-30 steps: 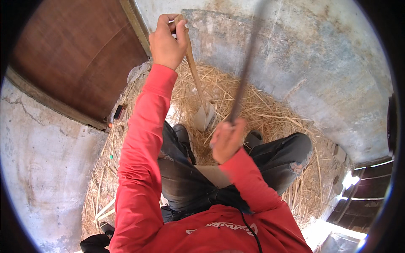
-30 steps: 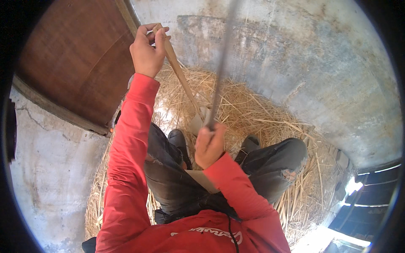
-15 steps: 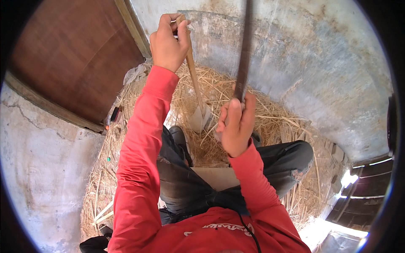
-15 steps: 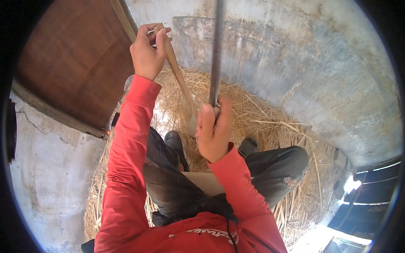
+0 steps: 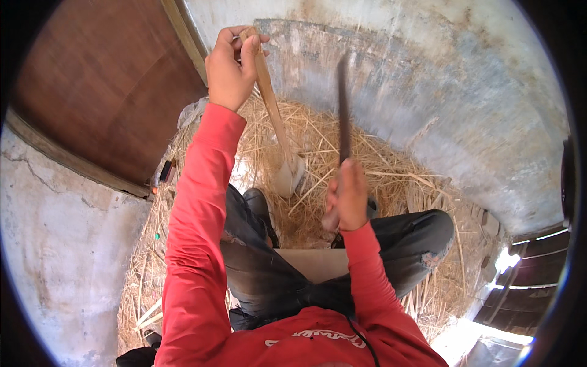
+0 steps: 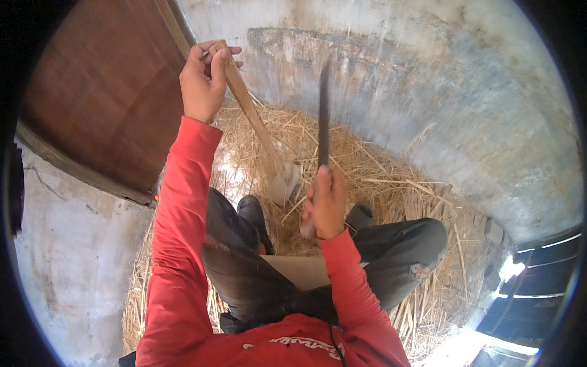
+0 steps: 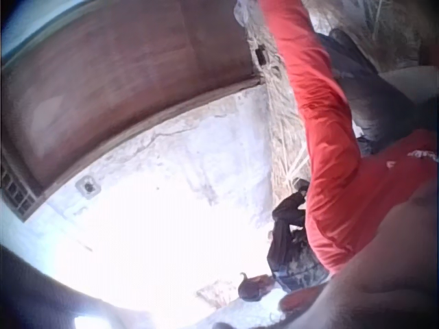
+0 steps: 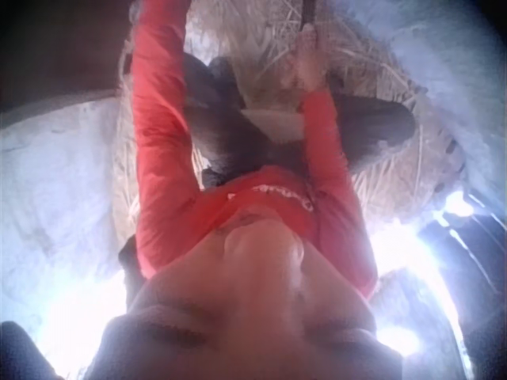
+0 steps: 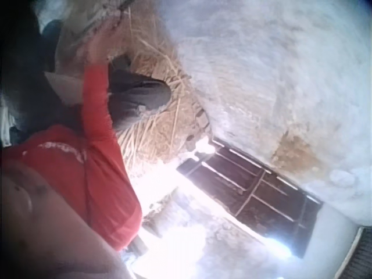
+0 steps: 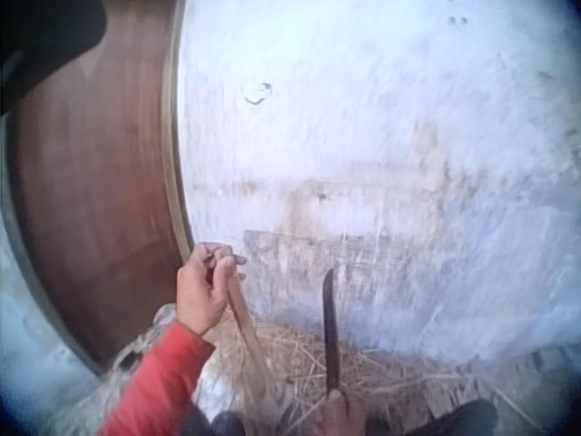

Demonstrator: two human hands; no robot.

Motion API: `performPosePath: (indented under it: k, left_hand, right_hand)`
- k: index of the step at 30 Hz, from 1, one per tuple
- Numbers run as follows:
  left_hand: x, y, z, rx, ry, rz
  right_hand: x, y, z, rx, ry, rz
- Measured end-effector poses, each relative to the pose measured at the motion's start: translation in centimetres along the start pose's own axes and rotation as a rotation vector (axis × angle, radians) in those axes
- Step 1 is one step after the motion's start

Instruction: The person uses a large blade to shave and carve a long piece of wood while sitting on a floor covered in straw. They hold the wood steady and repeatedly scrape the blade along its length to refine its shape.

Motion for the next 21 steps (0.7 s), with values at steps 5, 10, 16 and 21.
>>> performPosePath:
  k: [5, 10, 16, 21]
  left_hand:
    - [-0.6, -0.7, 0.7, 0.013, -0.047, -0.19]
    - [-1.3, -0.5, 0.0, 0.056, -0.091, -0.296]
    - [0.2, -0.6, -0.2, 0.068, -0.028, -0.271]
    - [-0.8, -0.8, 0.1, 0.075, -0.054, -0.282]
  right_hand:
    - [-2.7, -3.4, -3.2, 0.535, 0.044, 0.132]
    - [2.9, 17.5, -3.6, -0.367, 0.075, -0.151]
    - [-1.8, -0.5, -1.7, 0.078, -0.008, -0.078]
    - [-1.5, -1.1, -3.2, 0.526, 0.058, -0.053]
Point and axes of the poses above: each hand's wrist, its own z-axis towards the middle knuckle, its own x-axis out of the back of the hand, y = z × x, the point moved 9 cm from there along z, towards the middle knuckle, and after that the axes turned 2 degrees about -x, right-handed, at the moved point
